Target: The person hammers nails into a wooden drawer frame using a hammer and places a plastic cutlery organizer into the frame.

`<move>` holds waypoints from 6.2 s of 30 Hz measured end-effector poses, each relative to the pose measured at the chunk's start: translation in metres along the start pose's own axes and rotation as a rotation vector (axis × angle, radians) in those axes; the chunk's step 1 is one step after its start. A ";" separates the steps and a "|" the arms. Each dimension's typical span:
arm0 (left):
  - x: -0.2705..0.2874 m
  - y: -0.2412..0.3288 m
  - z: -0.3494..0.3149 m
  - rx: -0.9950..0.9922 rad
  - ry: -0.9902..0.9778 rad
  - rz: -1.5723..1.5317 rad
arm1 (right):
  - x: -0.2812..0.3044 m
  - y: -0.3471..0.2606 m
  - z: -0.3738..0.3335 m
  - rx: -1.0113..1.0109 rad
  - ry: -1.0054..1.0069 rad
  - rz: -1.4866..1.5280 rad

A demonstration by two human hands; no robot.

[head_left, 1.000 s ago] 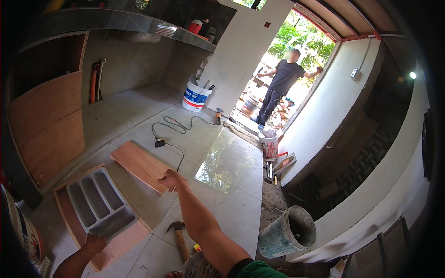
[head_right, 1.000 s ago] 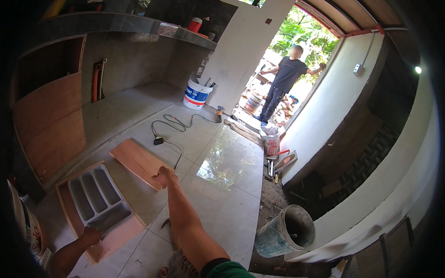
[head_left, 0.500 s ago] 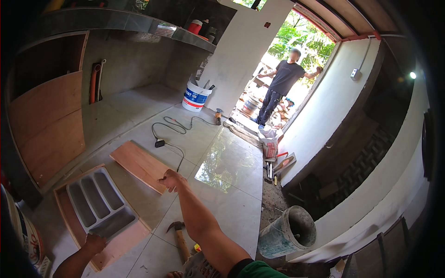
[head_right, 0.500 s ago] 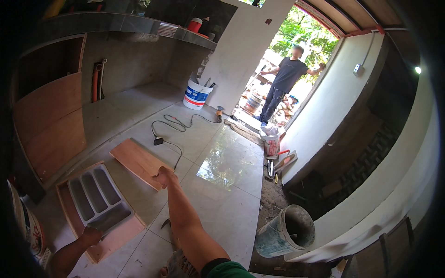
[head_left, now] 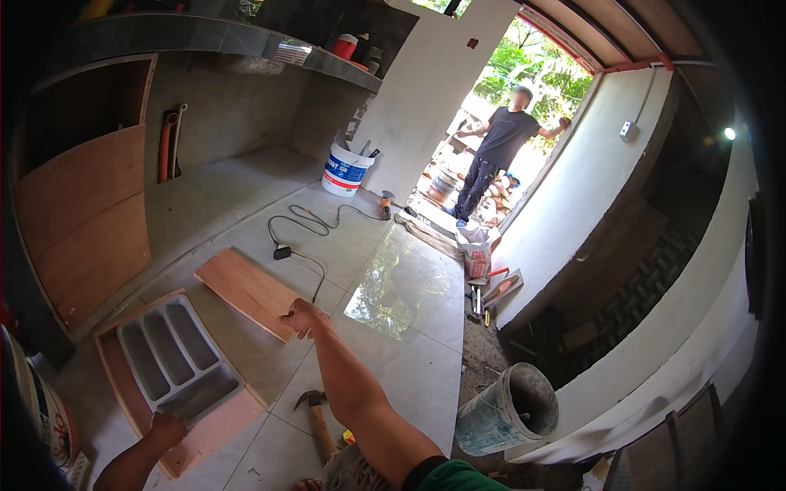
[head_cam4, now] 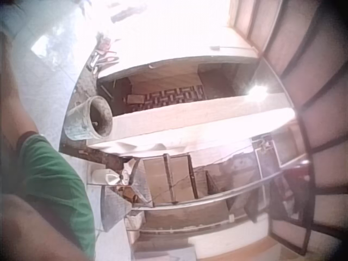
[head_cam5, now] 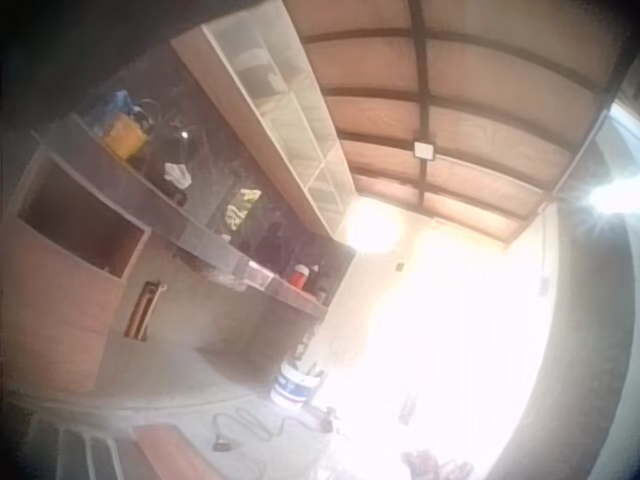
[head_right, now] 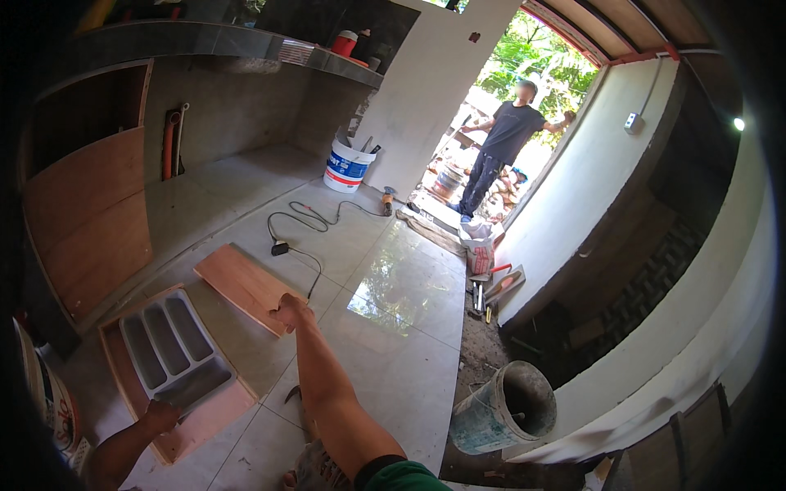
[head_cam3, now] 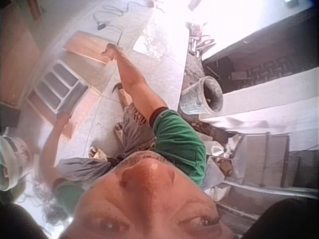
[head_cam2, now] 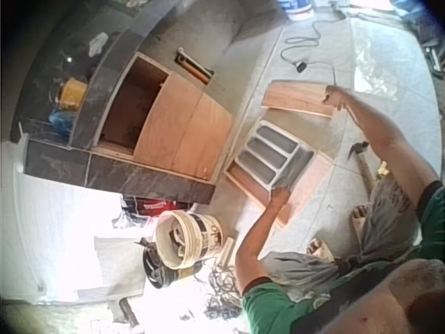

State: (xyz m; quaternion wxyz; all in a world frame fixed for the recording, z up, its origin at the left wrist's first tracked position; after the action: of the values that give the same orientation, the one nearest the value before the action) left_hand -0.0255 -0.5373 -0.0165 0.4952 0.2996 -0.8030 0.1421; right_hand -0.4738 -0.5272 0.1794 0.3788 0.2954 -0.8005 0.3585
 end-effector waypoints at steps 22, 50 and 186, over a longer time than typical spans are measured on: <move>0.003 0.002 -0.001 -0.032 -0.006 0.015 | -0.002 0.004 0.007 -0.002 -0.007 -0.011; 0.001 0.001 -0.002 -0.011 0.013 0.013 | -0.001 0.001 0.003 0.003 0.005 -0.005; 0.016 0.010 -0.003 -0.024 0.051 -0.001 | -0.002 0.010 0.017 0.001 0.005 -0.017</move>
State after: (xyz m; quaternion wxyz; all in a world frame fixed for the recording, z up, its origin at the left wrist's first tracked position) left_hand -0.0344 -0.5332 -0.0004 0.5191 0.2902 -0.7917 0.1396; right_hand -0.4871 -0.5347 0.1669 0.3836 0.3015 -0.7968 0.3565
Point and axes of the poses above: each hand's wrist, its own z-axis towards the middle knuckle, its own x-axis out of the back of the hand, y = z × x, the point moved 4 cm from there along z, towards the middle knuckle, and after that the axes turned 7 degrees about -z, right-handed, at the moved point
